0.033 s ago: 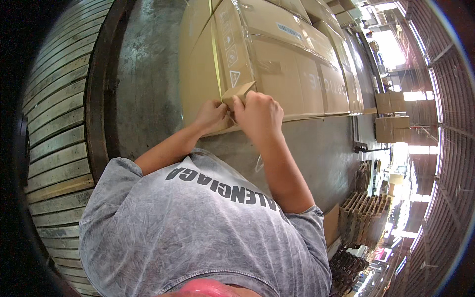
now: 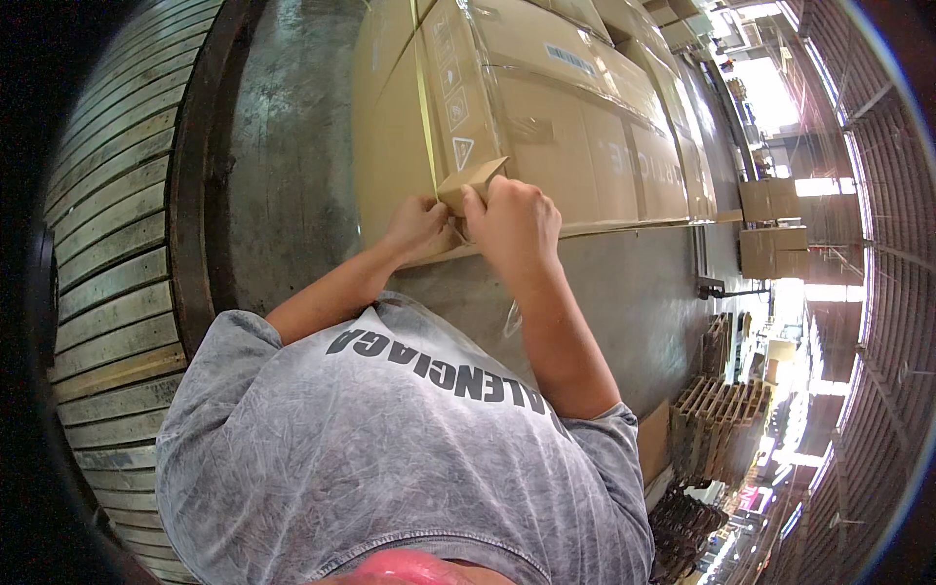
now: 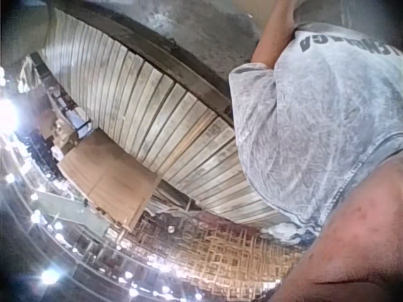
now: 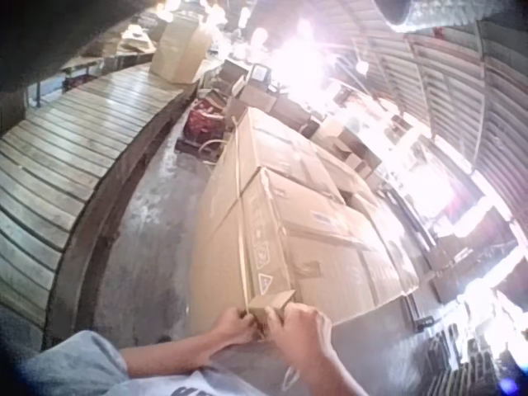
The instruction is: The person secures a stack of cardboard boxes on a pallet using yellow plastic strapping. They wrap the straps around the boxes, thread them through a cardboard tensioning block, and pull them tight to hold the load together.
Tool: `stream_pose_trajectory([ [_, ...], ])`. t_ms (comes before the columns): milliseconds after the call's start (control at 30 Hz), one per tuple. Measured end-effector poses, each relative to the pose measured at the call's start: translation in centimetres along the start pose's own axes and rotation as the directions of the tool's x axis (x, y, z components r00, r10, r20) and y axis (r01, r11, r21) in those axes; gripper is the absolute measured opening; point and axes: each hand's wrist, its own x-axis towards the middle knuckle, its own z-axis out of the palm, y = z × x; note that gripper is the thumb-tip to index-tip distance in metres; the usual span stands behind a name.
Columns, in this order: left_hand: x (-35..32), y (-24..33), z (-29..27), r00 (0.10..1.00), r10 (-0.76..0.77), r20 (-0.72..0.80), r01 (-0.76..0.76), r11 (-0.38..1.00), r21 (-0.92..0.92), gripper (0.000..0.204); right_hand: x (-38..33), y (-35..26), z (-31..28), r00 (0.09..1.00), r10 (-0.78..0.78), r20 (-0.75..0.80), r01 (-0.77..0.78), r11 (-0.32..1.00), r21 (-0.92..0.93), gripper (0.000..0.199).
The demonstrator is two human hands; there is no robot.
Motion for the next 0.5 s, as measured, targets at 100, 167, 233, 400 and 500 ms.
stream_pose_trajectory([
  [100,1.1,0.1,-0.1,1.0,0.03,0.003,-0.03,0.999,0.038,0.035,0.8,0.0,-0.3,1.0,0.022,-0.009,-0.022,1.0,-0.001,0.043],
  [167,1.3,0.0,-0.3,1.0,0.015,0.015,-0.017,0.995,0.103,0.035,0.8,-0.4,0.0,1.0,0.009,-0.007,-0.009,1.0,-0.017,0.044],
  [233,1.2,0.1,-0.3,0.999,0.051,-0.001,-0.05,0.989,0.14,0.036,0.1,-0.9,1.3,0.999,-0.002,0.033,0.003,1.0,-0.026,0.045],
  [400,2.3,-1.7,-0.2,0.995,0.096,0.007,-0.096,0.993,0.065,0.035,0.5,-1.5,0.6,0.993,0.036,0.112,-0.027,0.996,-0.085,0.045],
  [500,2.7,-2.1,-0.6,0.989,0.145,0.042,-0.143,0.988,-0.055,0.03,2.3,-0.4,-0.7,0.994,0.08,0.075,-0.073,0.994,-0.085,0.041],
])
